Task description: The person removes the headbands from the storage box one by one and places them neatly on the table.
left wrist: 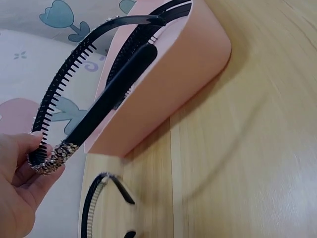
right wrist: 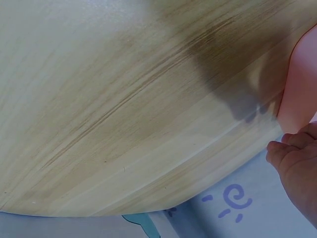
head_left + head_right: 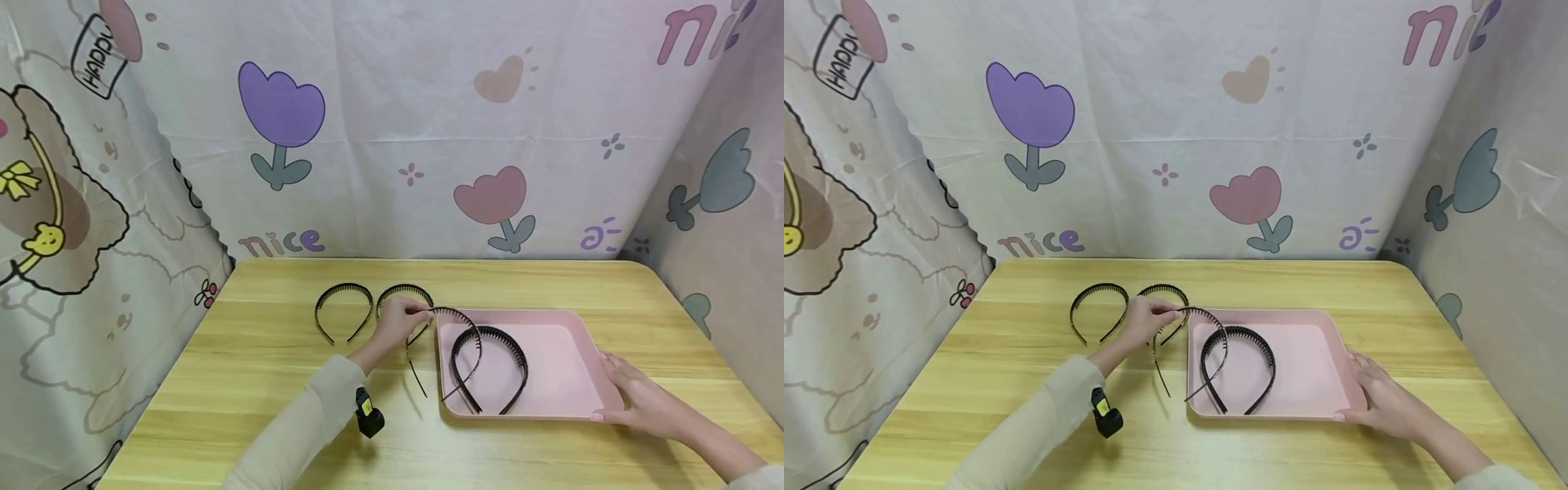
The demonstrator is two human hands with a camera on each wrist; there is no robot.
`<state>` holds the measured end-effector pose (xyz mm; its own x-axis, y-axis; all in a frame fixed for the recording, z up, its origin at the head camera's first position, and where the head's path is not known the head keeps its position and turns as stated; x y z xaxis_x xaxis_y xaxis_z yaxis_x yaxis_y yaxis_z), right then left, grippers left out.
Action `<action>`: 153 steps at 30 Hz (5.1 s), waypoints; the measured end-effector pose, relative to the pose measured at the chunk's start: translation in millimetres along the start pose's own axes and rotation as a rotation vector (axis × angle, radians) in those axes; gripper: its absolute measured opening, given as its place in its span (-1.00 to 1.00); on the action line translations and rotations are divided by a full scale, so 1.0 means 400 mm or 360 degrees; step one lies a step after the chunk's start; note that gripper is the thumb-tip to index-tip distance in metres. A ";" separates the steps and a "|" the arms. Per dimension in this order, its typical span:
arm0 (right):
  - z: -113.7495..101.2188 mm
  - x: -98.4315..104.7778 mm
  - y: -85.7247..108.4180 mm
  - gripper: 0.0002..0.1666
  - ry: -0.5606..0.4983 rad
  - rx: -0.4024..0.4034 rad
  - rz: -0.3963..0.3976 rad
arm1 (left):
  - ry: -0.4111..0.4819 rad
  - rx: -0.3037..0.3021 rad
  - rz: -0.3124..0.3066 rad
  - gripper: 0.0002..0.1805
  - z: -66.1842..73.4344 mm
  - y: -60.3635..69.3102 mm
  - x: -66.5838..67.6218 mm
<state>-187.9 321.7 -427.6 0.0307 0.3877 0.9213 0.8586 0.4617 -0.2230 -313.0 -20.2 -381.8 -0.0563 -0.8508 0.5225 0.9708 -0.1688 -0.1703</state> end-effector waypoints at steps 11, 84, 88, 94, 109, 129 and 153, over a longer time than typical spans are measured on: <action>-0.004 0.002 -0.001 0.17 0.0008 0.0035 0.0027 | -0.0003 0.0170 0.0076 -0.87 -0.066 0.031 0.080; 0.002 -0.009 0.003 0.17 -0.0018 -0.0056 -0.0069 | -0.0263 0.0117 0.0114 -0.94 -0.184 0.196 0.071; 0.002 -0.006 0.002 0.17 -0.0004 -0.0038 -0.0058 | -0.0246 0.0112 0.0108 -0.91 -0.181 0.194 0.074; -0.003 -0.001 0.001 0.16 -0.0002 0.0000 -0.0042 | -0.0200 0.0145 0.0105 -0.82 -0.176 0.191 0.081; 0.000 -0.001 -0.005 0.18 -0.0026 -0.0026 -0.0107 | -0.0105 -0.0069 0.0185 -0.74 -0.077 0.146 0.069; -0.004 0.004 -0.006 0.17 -0.0052 -0.0024 -0.0092 | 0.0182 -0.0154 0.0195 -0.72 0.027 0.077 -0.054; -0.003 -0.005 0.003 0.17 -0.0049 -0.0023 -0.0057 | -0.0133 -0.0223 0.0110 -0.72 0.083 0.036 -0.212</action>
<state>-186.4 320.7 -429.2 -0.0158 0.3954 0.9184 0.8662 0.4643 -0.1850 -286.5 66.0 -400.9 0.0351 -0.8193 0.5722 0.9294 -0.1838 -0.3201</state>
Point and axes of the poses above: each hand's wrist, its own y-axis away from the middle knuckle, its own x-axis out of the back of the hand, z = x × y, the point moved 10 cm from there along -y, towards the middle knuckle, and after that the axes turned 5 degrees about x, right-handed, at the moved point
